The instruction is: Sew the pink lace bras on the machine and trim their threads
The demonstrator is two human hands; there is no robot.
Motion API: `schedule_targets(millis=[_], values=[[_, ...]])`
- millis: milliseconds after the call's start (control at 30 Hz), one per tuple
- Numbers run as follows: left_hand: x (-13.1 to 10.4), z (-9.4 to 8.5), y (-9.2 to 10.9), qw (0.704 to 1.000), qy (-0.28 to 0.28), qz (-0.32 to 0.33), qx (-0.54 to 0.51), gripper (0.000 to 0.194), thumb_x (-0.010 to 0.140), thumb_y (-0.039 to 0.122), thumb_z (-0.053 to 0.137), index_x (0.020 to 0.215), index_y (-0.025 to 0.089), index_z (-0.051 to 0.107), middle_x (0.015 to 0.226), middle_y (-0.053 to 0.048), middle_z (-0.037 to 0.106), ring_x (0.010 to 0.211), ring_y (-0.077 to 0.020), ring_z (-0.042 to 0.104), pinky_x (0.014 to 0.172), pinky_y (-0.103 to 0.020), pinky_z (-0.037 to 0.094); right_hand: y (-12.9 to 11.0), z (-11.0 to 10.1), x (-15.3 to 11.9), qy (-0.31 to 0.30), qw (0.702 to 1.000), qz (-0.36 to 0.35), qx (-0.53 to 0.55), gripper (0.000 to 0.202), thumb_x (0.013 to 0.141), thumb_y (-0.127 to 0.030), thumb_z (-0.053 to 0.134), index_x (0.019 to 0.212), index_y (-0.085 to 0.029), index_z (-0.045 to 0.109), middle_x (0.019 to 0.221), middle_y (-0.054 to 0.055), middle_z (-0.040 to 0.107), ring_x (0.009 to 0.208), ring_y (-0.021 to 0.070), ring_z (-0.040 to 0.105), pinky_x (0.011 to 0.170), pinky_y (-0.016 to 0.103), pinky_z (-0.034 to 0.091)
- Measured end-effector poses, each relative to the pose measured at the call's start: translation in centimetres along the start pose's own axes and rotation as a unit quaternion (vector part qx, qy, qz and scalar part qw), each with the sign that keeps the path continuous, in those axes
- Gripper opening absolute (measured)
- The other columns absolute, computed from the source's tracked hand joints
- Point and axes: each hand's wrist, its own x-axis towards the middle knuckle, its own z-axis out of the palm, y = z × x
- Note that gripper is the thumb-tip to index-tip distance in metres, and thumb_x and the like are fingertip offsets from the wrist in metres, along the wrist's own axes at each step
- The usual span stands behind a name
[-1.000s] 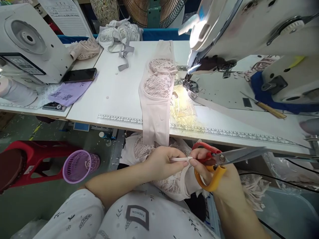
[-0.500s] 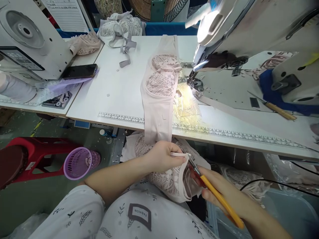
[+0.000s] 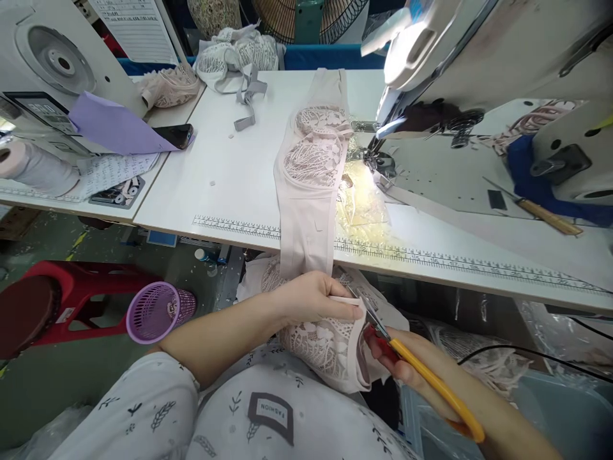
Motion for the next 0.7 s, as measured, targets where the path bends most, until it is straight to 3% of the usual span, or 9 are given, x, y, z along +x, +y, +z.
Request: schedule_targets(millis=[167, 367, 700], values=[[-0.1, 0.3, -0.3, 0.999, 0.037, 0.011, -0.011, 0.037, 0.059, 0.043, 0.078, 0.053, 0.015, 0.054, 0.047, 0.007, 0.037, 0.044, -0.0052, 0.032, 0.044, -0.022, 0.022, -0.4, 0.0, 0.2, -0.019, 1.000, 0.012, -0.019, 0.056, 0.085, -0.077, 0.030, 0.077, -0.022, 0.041, 0.072, -0.001, 0.038, 0.063, 0.0152, 0.034, 0.055, 0.028, 0.030], [-0.5, 0.8, 0.1, 0.997, 0.068, 0.006, 0.042, 0.033, 0.065, 0.034, 0.069, 0.050, 0.017, 0.045, 0.045, 0.008, 0.033, 0.042, -0.0043, 0.027, 0.042, -0.022, 0.016, -0.7, -0.1, 0.2, -0.007, 0.998, 0.005, -0.068, 0.056, 0.084, -0.078, 0.031, 0.077, -0.023, 0.040, 0.071, -0.001, 0.042, 0.062, 0.0149, 0.034, 0.055, 0.028, 0.030], [-0.4, 0.6, 0.6, 0.998, 0.057, -0.004, 0.036, 0.031, 0.065, 0.031, 0.068, 0.049, 0.017, 0.046, 0.046, 0.008, 0.035, 0.043, -0.0041, 0.029, 0.042, -0.021, 0.020, 0.4, 0.3, 0.0, 0.045, 0.994, -0.002, -0.095, 0.055, 0.086, -0.075, 0.034, 0.073, -0.023, 0.041, 0.064, -0.001, 0.045, 0.054, 0.0137, 0.037, 0.049, 0.027, 0.029]])
